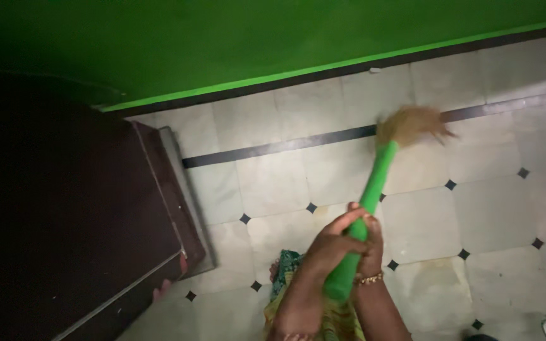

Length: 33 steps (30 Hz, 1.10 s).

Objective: The person moves a bicycle aside and then sweeps the floor using a broom.

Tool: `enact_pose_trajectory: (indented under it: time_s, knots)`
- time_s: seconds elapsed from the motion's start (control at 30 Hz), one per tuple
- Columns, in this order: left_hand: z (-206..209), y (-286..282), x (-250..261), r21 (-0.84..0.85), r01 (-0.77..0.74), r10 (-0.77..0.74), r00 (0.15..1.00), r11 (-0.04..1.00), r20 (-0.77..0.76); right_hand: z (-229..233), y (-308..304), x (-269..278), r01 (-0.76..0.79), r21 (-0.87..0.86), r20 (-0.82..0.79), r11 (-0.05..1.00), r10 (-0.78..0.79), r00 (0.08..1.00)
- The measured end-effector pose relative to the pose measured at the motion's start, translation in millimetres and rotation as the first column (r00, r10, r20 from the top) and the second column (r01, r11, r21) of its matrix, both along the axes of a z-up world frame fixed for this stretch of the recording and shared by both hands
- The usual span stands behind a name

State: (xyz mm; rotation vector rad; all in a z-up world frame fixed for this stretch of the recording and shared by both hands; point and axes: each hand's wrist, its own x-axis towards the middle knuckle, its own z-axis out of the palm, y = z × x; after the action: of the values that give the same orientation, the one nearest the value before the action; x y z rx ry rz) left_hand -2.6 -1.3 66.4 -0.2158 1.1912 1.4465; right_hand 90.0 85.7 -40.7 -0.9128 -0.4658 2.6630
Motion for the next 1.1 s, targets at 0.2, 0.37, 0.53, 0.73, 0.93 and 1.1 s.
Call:
enact_pose_trajectory:
  time_s: [0.2, 0.37, 0.53, 0.73, 0.93, 1.1]
  knots:
    - [94.2, -2.5, 10.2, -0.321, -0.198, 0.21, 0.978, 0.926, 0.004, 30.3, -29.7, -4.8, -0.226, -0.194, -0.43, 0.955, 0.125, 0.894]
    - [42.1, 37.0, 33.3, -0.415, -0.335, 0.464, 0.846, 0.846, 0.263, 15.5, -14.0, 62.7, -0.213, 0.432, 0.297, 0.876, 0.085, 0.951]
    - [-29.0, 108.5, 79.5, -0.169, 0.104, -0.05, 0.954, 0.98, 0.296, -14.5, 78.3, 109.7, 0.174, 0.067, 0.43, 0.982, -0.186, 0.884]
    - [-2.4, 142.0, 94.2, 0.269, -0.104, 0.011, 0.946, 0.957, 0.324, 22.4, 132.2, 116.2, 0.129, -0.051, 0.424, 0.99, -0.095, 0.901]
    - [59.6, 130.2, 54.9, -0.25, -0.138, 0.173, 0.977, 0.958, 0.123, 25.0, 108.4, 67.2, 0.037, -0.086, 0.226, 0.996, -0.017, 0.974]
    - [-2.1, 166.2, 20.6, -0.376, -0.246, 0.259, 0.966, 0.893, -0.017, 23.7, 123.2, 29.7, 0.001, -0.13, 0.125, 0.992, 0.015, 0.992]
